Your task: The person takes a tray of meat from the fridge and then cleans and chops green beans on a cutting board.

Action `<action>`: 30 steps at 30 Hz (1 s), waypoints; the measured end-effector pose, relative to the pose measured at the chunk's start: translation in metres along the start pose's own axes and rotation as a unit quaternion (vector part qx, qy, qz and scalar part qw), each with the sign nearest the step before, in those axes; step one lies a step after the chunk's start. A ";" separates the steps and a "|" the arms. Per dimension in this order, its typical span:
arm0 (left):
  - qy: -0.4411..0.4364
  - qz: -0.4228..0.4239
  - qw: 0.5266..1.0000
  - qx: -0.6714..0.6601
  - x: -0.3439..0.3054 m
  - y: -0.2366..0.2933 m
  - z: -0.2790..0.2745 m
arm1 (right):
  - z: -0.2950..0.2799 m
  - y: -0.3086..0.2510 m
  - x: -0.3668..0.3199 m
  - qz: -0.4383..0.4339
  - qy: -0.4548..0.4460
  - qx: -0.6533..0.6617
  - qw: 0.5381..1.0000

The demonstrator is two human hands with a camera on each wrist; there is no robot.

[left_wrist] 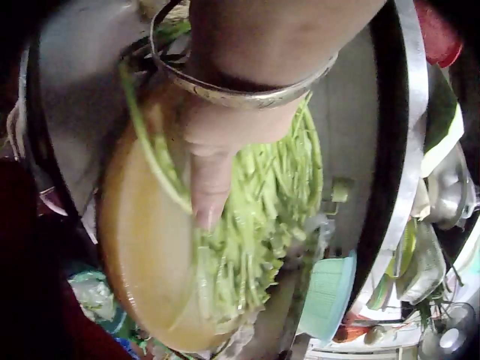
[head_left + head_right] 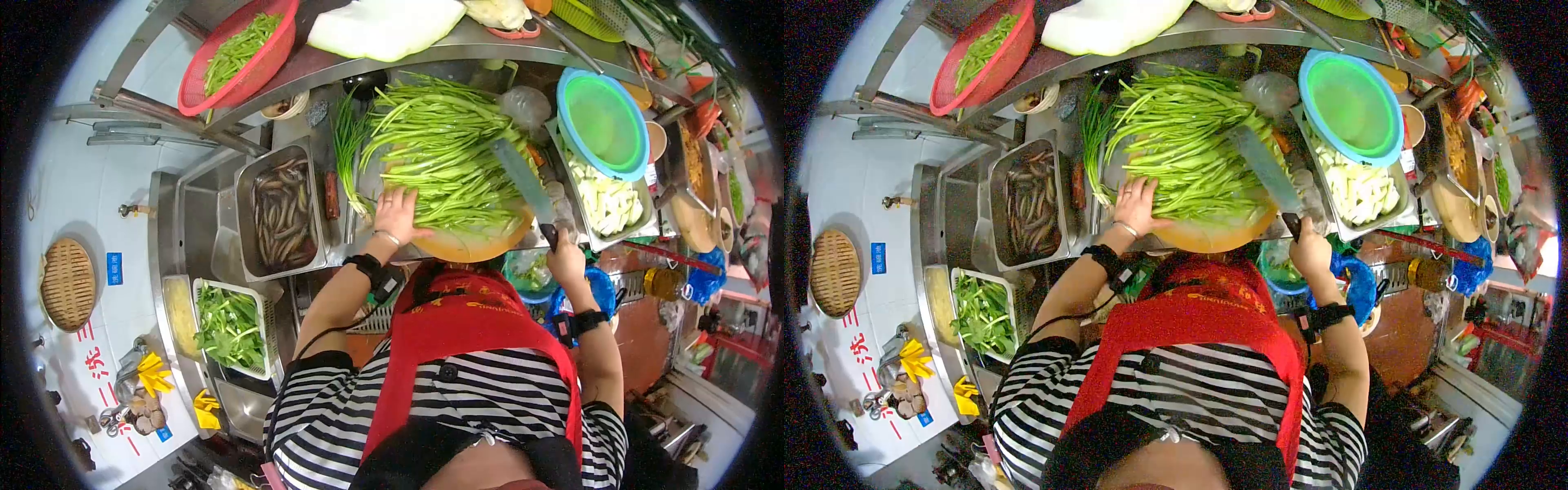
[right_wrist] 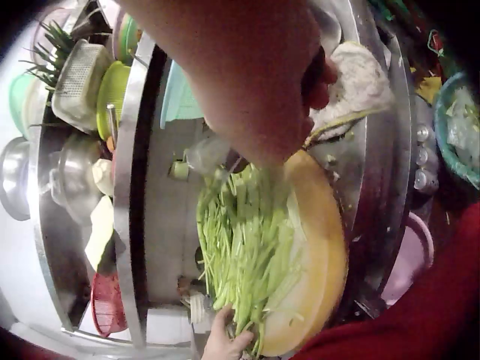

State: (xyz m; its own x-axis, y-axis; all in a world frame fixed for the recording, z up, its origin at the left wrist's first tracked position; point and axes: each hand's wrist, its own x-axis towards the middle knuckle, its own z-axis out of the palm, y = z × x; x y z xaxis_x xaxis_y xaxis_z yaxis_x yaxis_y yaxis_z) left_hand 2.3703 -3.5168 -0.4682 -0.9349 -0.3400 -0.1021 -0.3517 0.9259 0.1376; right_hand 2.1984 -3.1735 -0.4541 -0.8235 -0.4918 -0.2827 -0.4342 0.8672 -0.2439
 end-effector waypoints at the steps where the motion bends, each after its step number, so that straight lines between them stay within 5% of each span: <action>1: -0.014 -0.009 1.000 -0.021 0.005 -0.001 -0.010 | 0.000 0.004 -0.006 0.003 0.019 0.030 0.999; 6: 0.084 -0.077 0.993 -0.035 0.062 -0.023 -0.012 | 0.003 0.006 -0.019 0.017 0.079 0.187 0.979; 9: -0.028 -0.116 0.992 0.035 0.091 -0.036 -0.007 | 0.003 0.004 -0.023 0.017 0.090 0.244 0.966; 14: 0.074 -0.002 0.991 -0.108 0.080 -0.039 -0.019 | 0.002 0.002 -0.030 0.032 0.072 0.254 0.964; 20: 0.057 -0.029 0.955 -0.290 0.036 -0.001 -0.023 | -0.003 -0.009 -0.029 -0.013 0.094 0.196 0.976; 23: 0.080 0.036 0.971 -0.221 0.028 0.006 0.011 | 0.003 -0.025 -0.022 0.000 0.148 0.136 0.980; 24: 0.073 0.031 0.977 -0.198 0.024 0.008 0.018 | 0.007 -0.032 -0.019 0.027 0.101 0.091 0.990; 26: 0.057 0.007 0.976 -0.210 0.021 0.008 0.027 | 0.051 -0.016 -0.001 -0.052 -0.046 -0.118 0.991; 30: 0.111 -0.001 0.967 -0.231 0.022 0.001 0.027 | 0.029 -0.017 0.004 -0.046 -0.027 -0.127 0.990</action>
State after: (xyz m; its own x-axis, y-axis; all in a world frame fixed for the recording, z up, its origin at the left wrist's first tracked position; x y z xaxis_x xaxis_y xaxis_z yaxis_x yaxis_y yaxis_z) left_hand 2.3511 -3.5190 -0.4965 -0.9035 -0.4157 0.1045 -0.2886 0.7702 0.5687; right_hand 2.2130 -3.1927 -0.4782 -0.7582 -0.5676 -0.3209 -0.5905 0.8064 -0.0311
